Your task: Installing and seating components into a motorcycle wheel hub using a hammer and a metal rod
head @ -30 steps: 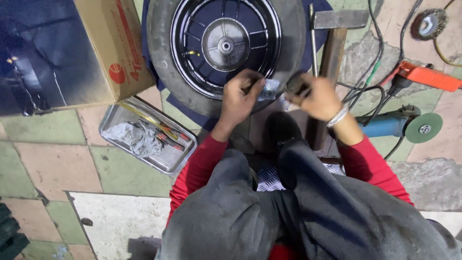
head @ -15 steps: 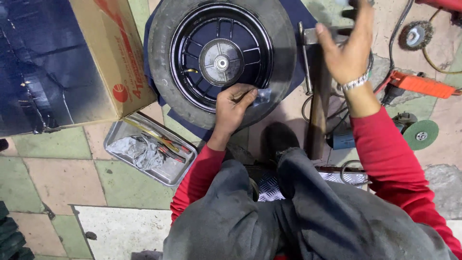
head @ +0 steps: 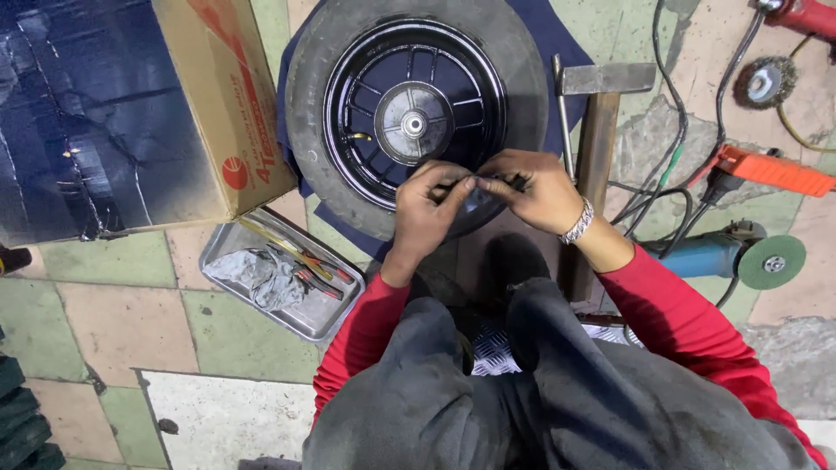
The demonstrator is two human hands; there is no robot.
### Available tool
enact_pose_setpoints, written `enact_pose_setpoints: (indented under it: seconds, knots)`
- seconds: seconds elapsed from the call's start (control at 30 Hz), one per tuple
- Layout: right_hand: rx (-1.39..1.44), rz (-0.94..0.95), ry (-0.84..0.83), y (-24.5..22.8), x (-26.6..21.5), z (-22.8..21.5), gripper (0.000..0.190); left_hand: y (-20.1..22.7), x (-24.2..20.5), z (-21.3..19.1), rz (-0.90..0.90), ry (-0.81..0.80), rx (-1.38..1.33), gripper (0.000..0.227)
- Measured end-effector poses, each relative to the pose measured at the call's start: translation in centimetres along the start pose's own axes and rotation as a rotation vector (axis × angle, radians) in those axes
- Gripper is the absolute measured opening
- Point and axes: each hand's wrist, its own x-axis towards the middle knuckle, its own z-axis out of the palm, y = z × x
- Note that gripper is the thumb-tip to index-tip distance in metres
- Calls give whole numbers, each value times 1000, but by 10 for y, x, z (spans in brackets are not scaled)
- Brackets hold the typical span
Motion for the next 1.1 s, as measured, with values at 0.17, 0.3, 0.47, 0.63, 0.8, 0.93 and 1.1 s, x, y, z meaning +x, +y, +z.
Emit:
enact_pose_setpoints:
  seconds: [0.17, 0.3, 0.47, 0.63, 0.8, 0.93, 1.1]
  knots:
    - [-239, -128, -110, -14, 5, -9, 11, -9, -1, -6, 166, -133, 174, 8]
    - [-338, -200, -214, -21, 6, -6, 12, 12, 2, -24, 398, -223, 377, 4]
    - [-148, -144, -163, -17, 10, 1, 13, -5, 1, -15, 552, -59, 437, 11]
    - [106, 75, 0, -28, 14, 11, 13, -7, -2, 3, 669, 215, 537, 11]
    - [322, 202, 252, -16, 21, 22, 17, -9, -8, 20, 886, 303, 509, 23]
    - [331, 195, 336, -9, 19, 32, 16, -15, -9, 25, 902, 337, 517, 15]
    - [395, 245, 616, 3, 13, 52, 19, -20, -15, 44, 905, 394, 524, 13]
